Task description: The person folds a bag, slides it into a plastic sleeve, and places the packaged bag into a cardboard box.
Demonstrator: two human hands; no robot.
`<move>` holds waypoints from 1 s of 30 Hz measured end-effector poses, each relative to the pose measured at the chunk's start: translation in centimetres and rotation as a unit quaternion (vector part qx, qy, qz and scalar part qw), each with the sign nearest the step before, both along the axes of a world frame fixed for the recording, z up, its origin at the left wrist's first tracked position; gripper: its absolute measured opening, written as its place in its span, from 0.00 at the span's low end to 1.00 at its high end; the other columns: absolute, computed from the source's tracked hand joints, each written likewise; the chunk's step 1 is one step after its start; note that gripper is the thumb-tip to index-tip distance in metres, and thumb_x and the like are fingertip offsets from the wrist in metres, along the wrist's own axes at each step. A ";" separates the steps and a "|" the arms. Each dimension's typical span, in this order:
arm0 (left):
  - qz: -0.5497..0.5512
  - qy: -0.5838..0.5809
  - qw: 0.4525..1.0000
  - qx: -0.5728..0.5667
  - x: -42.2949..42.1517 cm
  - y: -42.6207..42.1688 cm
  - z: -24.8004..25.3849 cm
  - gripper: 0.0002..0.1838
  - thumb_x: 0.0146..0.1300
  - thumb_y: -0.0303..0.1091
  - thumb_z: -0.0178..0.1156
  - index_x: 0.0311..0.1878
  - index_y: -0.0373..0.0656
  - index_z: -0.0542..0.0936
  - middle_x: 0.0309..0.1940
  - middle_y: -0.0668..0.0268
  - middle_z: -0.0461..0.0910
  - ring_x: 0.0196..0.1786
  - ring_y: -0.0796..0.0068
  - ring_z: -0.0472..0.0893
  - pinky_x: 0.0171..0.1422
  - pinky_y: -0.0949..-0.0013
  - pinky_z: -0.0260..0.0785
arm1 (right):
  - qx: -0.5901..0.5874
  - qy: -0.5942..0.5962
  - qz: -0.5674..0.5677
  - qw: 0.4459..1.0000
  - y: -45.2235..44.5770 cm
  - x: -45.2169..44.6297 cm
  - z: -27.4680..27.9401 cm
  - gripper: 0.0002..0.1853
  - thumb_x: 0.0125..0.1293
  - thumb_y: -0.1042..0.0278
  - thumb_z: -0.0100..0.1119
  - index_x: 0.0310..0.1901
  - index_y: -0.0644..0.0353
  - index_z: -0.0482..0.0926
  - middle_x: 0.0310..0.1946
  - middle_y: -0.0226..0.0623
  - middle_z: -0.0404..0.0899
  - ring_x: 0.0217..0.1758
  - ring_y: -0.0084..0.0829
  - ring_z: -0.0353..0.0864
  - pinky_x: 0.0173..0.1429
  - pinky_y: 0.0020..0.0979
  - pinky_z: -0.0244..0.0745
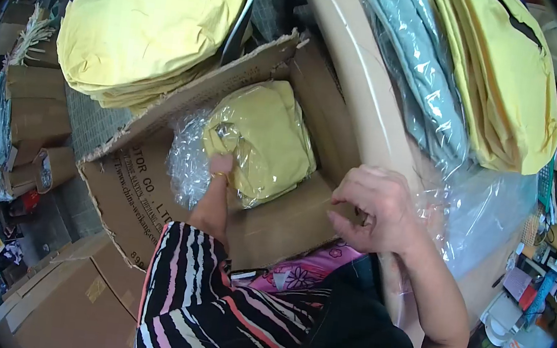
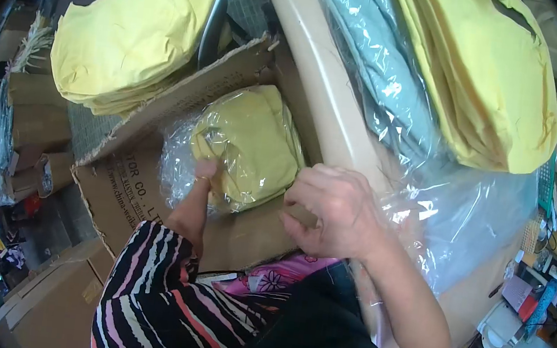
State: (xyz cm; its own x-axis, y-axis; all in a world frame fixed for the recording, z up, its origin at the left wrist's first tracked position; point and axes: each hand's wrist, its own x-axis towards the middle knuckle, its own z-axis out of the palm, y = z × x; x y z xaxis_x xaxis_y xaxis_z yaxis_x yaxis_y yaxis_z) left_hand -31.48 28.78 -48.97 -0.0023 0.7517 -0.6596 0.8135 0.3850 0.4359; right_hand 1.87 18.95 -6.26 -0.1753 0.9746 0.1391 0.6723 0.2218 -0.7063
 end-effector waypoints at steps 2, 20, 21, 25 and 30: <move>0.142 -0.075 0.958 -0.238 -1.6 -7.5 -2.5 0.26 0.51 0.46 0.67 0.51 0.42 0.75 0.48 0.53 0.74 0.52 0.56 0.75 0.56 0.56 0.67 | -0.018 0.007 0.008 1.000 0.0 0.0 0.3 0.11 0.42 0.73 0.70 0.27 0.58 0.77 0.24 0.36 0.74 0.28 0.40 0.77 0.31 0.37 0.72; 0.131 0.322 0.890 0.294 -2.3 -2.6 5.6 0.30 0.46 0.38 0.66 0.55 0.42 0.73 0.52 0.56 0.75 0.60 0.54 0.72 0.62 0.51 0.64 | -0.031 0.046 0.001 0.998 0.3 0.5 0.0 0.11 0.42 0.72 0.70 0.27 0.55 0.77 0.23 0.32 0.71 0.26 0.37 0.75 0.28 0.35 0.71; 0.019 0.223 0.909 0.351 -0.6 -0.1 6.3 0.32 0.46 0.38 0.65 0.58 0.41 0.72 0.56 0.55 0.74 0.62 0.54 0.71 0.64 0.49 0.62 | -0.029 0.045 0.000 0.999 0.4 0.5 0.0 0.11 0.42 0.71 0.70 0.27 0.54 0.76 0.23 0.31 0.71 0.26 0.36 0.75 0.28 0.35 0.71; -0.277 0.088 0.907 0.304 8.7 8.5 7.2 0.33 0.50 0.35 0.62 0.63 0.40 0.71 0.62 0.55 0.73 0.67 0.57 0.69 0.70 0.49 0.57 | -0.047 0.035 0.009 0.998 0.3 0.8 -0.1 0.11 0.43 0.70 0.70 0.28 0.54 0.76 0.25 0.30 0.72 0.27 0.35 0.75 0.28 0.35 0.71; -0.409 0.263 0.871 -0.065 14.8 12.4 3.5 0.28 0.52 0.35 0.64 0.60 0.42 0.77 0.65 0.56 0.70 0.69 0.59 0.68 0.71 0.52 0.59 | -0.036 0.048 0.003 0.998 0.4 0.6 -0.3 0.11 0.44 0.69 0.69 0.28 0.53 0.75 0.26 0.30 0.73 0.28 0.34 0.76 0.28 0.34 0.71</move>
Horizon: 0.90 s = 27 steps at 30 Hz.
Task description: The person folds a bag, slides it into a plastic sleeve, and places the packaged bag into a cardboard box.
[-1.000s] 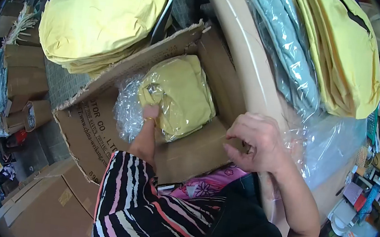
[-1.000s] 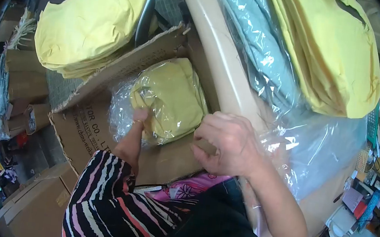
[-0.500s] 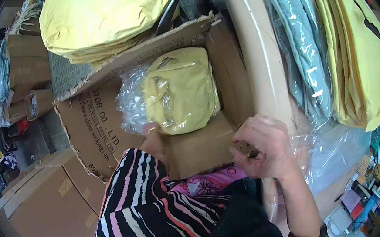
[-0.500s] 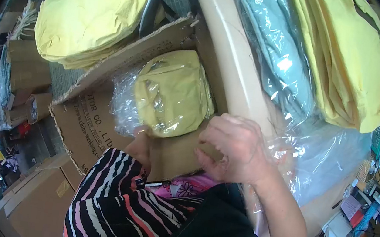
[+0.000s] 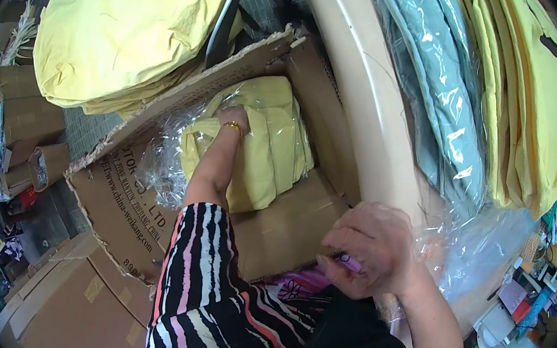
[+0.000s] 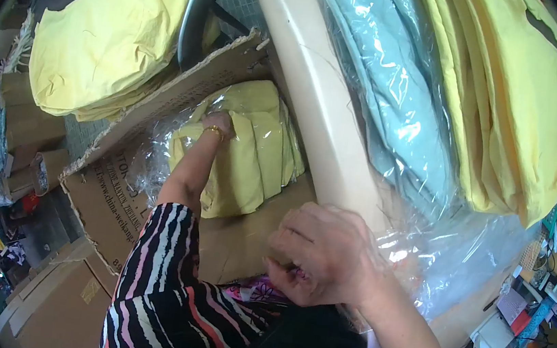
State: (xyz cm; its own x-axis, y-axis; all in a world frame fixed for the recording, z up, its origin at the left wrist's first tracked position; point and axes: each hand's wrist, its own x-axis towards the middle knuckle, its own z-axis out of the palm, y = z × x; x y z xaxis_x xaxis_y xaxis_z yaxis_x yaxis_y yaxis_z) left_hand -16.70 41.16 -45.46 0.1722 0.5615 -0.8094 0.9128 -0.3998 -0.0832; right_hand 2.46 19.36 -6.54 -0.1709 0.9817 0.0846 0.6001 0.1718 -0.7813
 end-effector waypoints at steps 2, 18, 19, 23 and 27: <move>-0.056 -0.080 0.993 0.072 0.0 -0.3 -1.5 0.29 0.53 0.37 0.67 0.60 0.45 0.78 0.68 0.56 0.66 0.67 0.55 0.72 0.72 0.52 0.62 | -0.003 -0.002 -0.004 1.000 -0.1 0.0 0.0 0.11 0.45 0.69 0.69 0.29 0.53 0.75 0.27 0.29 0.73 0.28 0.34 0.76 0.28 0.34 0.71; -0.206 -0.230 0.919 0.244 -1.1 -1.2 -0.7 0.17 0.53 0.30 0.63 0.48 0.46 0.85 0.75 0.55 0.55 0.77 0.59 0.57 0.79 0.47 0.47 | -0.031 -0.012 0.007 0.999 0.3 -0.1 0.4 0.10 0.42 0.69 0.71 0.28 0.54 0.80 0.26 0.29 0.76 0.28 0.31 0.78 0.30 0.31 0.72; -0.202 -0.231 0.920 0.245 -1.6 -0.7 -0.4 0.17 0.53 0.30 0.63 0.48 0.46 0.85 0.75 0.55 0.55 0.77 0.59 0.57 0.79 0.47 0.47 | -0.026 -0.014 -0.001 1.000 0.3 -0.1 0.4 0.10 0.41 0.69 0.71 0.28 0.54 0.81 0.26 0.29 0.77 0.27 0.31 0.78 0.30 0.31 0.72; -0.001 -0.200 0.974 0.104 -4.4 1.3 -3.5 0.16 0.54 0.32 0.64 0.48 0.46 0.85 0.77 0.57 0.50 0.79 0.62 0.52 0.78 0.41 0.47 | -0.032 -0.016 0.005 0.999 0.3 -0.1 0.4 0.11 0.39 0.70 0.72 0.28 0.55 0.81 0.26 0.29 0.77 0.27 0.31 0.78 0.30 0.30 0.72; 0.127 -0.145 0.980 -0.053 -6.2 2.2 -7.3 0.20 0.51 0.36 0.68 0.50 0.47 0.85 0.79 0.57 0.45 0.80 0.63 0.48 0.76 0.33 0.44 | -0.016 -0.013 0.001 1.000 0.2 -0.2 0.2 0.12 0.38 0.71 0.72 0.27 0.56 0.81 0.26 0.31 0.77 0.26 0.31 0.78 0.29 0.30 0.71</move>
